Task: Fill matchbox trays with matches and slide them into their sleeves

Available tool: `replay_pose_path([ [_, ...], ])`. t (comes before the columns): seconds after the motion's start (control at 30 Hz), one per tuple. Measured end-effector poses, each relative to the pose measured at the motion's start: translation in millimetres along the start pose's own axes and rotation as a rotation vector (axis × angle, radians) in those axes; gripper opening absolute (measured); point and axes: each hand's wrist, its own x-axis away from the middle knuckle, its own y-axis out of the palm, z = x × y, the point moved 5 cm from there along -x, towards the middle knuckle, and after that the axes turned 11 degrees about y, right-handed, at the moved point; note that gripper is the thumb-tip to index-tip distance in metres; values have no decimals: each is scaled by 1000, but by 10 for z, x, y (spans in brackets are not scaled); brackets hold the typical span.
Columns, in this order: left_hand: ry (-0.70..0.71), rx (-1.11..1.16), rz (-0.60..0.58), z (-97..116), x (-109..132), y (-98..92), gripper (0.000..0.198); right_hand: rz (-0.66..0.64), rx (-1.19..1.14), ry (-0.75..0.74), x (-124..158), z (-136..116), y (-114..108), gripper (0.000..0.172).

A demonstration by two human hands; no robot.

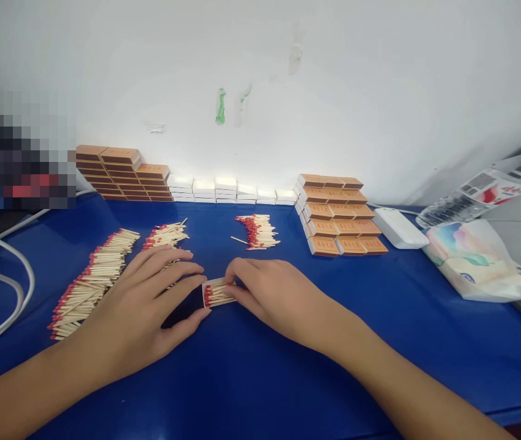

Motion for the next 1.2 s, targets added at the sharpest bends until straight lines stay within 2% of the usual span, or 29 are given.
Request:
replay_pose_path([
  [0.13, -2, 0, -6, -2, 0, 1, 22, 17, -9, 13, -15, 67, -53, 4],
  [0.4, -2, -1, -10, 5, 1, 15, 21, -9, -44, -18, -16, 23, -11, 10],
  [0.6, 2, -3, -2, 10, 3, 3, 22, 246, 91, 32, -55, 314, -264, 16],
  [0.67, 2, -4, 2, 13, 4, -1, 22, 275, 146, 47, -86, 425, -299, 16],
  [0.77, 4, -5, -3, 16, 8, 1, 21, 243, 189, 57, -139, 512, -264, 19],
  [0.93, 16, -12, -6, 24, 8, 0, 23, 178, 168, 79, -178, 512, -175, 24],
  [1.2, 15, -19, 2, 29, -6, -15, 22, 162, 119, 91, -190, 512, -174, 24],
])
